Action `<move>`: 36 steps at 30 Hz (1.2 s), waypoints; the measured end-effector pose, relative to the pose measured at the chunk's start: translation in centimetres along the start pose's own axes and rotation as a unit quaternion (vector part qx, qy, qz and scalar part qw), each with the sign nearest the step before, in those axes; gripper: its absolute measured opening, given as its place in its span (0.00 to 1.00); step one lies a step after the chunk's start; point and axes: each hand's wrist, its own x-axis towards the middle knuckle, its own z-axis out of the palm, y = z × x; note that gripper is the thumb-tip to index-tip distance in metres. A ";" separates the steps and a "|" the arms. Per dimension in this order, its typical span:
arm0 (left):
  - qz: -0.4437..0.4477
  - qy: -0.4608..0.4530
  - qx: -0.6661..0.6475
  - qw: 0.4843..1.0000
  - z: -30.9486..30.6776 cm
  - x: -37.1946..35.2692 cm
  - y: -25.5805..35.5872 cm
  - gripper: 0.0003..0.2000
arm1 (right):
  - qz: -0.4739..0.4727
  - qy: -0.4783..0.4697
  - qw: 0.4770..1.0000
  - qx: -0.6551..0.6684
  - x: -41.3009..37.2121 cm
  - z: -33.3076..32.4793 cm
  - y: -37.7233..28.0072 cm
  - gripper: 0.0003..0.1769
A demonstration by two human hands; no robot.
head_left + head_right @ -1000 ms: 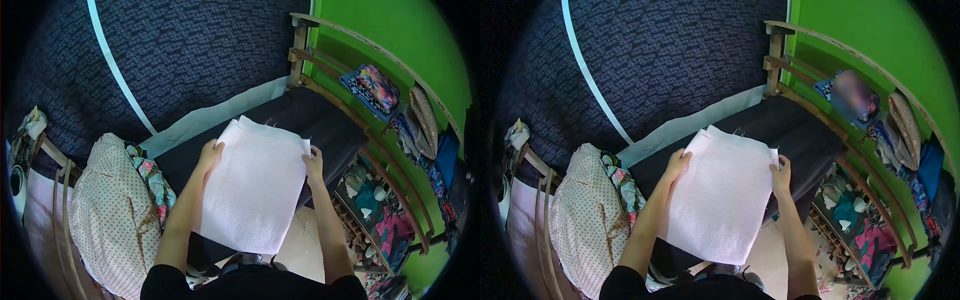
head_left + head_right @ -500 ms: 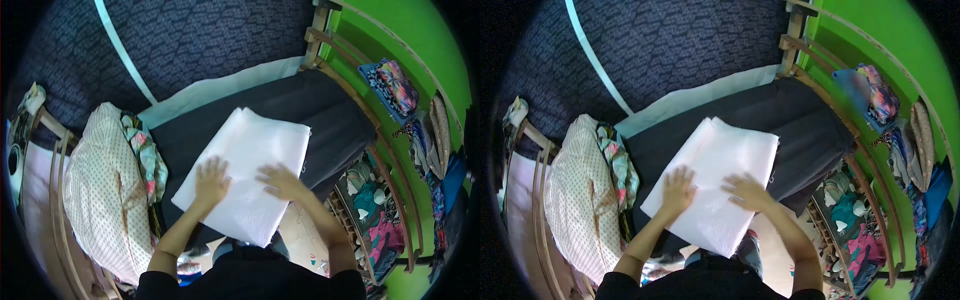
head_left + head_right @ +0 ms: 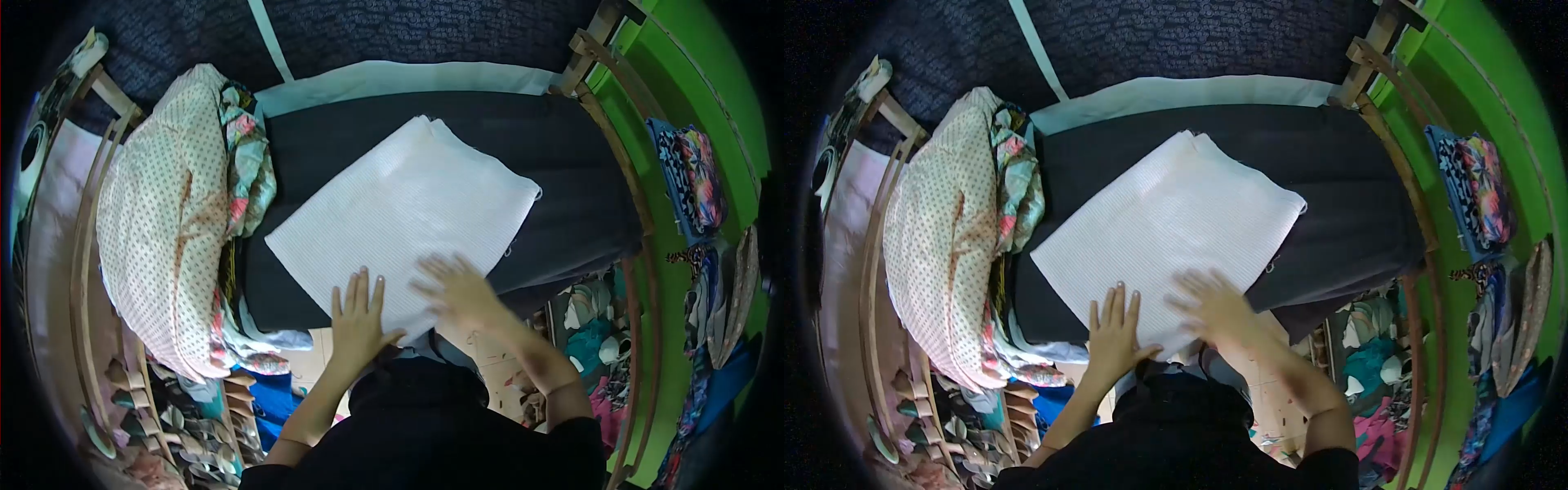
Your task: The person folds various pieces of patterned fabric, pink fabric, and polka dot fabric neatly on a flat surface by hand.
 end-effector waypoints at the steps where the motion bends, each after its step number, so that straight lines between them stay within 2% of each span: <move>1: -0.014 0.005 0.011 1.000 0.1 -0.5 0.1 0.48 | 0.019 0.019 0.999 -0.019 -0.1 -0.2 2.3 0.23; 2: -0.023 0.016 0.006 1.000 0.2 -1.0 0.2 0.48 | 0.069 -0.025 0.989 -0.126 -0.6 -1.1 5.1 0.23; 3: -0.032 0.027 0.003 0.999 0.5 -1.4 0.2 0.48 | 0.210 -0.018 0.977 -0.044 -0.4 -2.5 7.0 0.23; 4: -0.039 0.041 0.001 0.998 0.5 -1.6 0.2 0.48 | 0.241 0.079 0.955 -0.152 -1.3 -1.6 9.9 0.24; 5: -0.050 0.037 0.003 0.998 0.5 -1.7 0.4 0.46 | 0.334 0.084 0.918 -0.195 -1.4 -2.1 10.9 0.25; 6: -0.059 0.046 0.006 0.997 0.6 -1.7 0.7 0.45 | 0.425 0.068 0.886 -0.174 -1.1 -2.9 11.2 0.26; 8: -0.079 0.059 0.012 0.995 0.7 -1.7 1.1 0.42 | 0.421 0.033 0.834 -0.356 -0.3 -2.9 9.8 0.27; 10: -0.096 0.089 0.034 0.991 1.5 -1.6 1.4 0.39 | 0.293 0.037 0.934 -0.203 1.8 -4.1 3.9 0.27; 11: -0.101 0.103 0.046 0.988 1.8 -1.6 1.6 0.37 | 0.206 -0.019 0.978 -0.010 2.3 -2.9 2.8 0.27; 12: -0.109 0.102 0.045 0.988 1.8 -1.6 1.8 0.36 | 0.109 -0.073 0.974 0.183 2.7 -1.8 1.9 0.26; 14: -0.120 0.100 0.043 0.987 1.8 -1.6 2.1 0.35 | -0.059 0.033 0.997 0.047 2.8 -1.0 -1.0 0.26; 17: -0.117 0.103 0.031 0.987 1.7 -1.6 2.1 0.35 | -0.044 0.042 0.998 0.028 3.4 0.9 5.2 0.27; 18: -0.117 0.103 0.031 0.987 1.8 -1.7 2.1 0.35 | 0.006 0.056 0.994 -0.089 3.5 1.3 8.4 0.27; 20: -0.114 0.105 0.032 0.987 1.9 -1.7 2.0 0.35 | 0.168 0.081 0.976 -0.114 3.5 -0.5 13.7 0.28; 21: -0.105 0.114 0.051 0.987 1.5 -1.6 2.0 0.34 | 0.304 0.046 0.930 -0.204 3.6 -3.0 13.6 0.30; 22: -0.100 0.111 0.043 0.988 1.1 -1.4 1.8 0.33 | 0.413 0.058 0.890 -0.181 3.5 -2.3 15.1 0.31; 24: -0.092 0.101 0.027 0.990 0.4 -1.1 1.1 0.31 | 0.404 0.039 0.879 -0.252 4.3 -2.6 14.5 0.29; 26: -0.088 0.129 0.002 0.988 0.1 -0.2 -0.4 0.28 | 0.254 0.104 0.940 -0.201 6.0 -2.2 9.3 0.28; 28: -0.086 0.138 -0.002 0.987 -0.5 1.3 -2.1 0.27 | 0.108 0.043 0.991 -0.065 7.2 0.3 4.6 0.27; 30: -0.083 0.141 0.025 0.986 -0.9 3.0 -4.4 0.26 | -0.043 -0.063 0.997 -0.005 8.2 0.3 0.6 0.27; 33: -0.087 0.150 0.044 0.984 -0.6 4.9 -8.6 0.27 | -0.015 -0.049 0.997 -0.054 11.3 1.0 3.4 0.28; 35: -0.099 0.152 0.050 0.982 -0.8 5.3 -9.9 0.27 | 0.157 0.044 0.984 -0.073 13.4 1.6 7.0 0.28; 36: -0.106 0.156 0.053 0.981 -0.9 5.6 -10.5 0.27 | 0.248 0.041 0.963 -0.096 14.6 1.6 7.5 0.28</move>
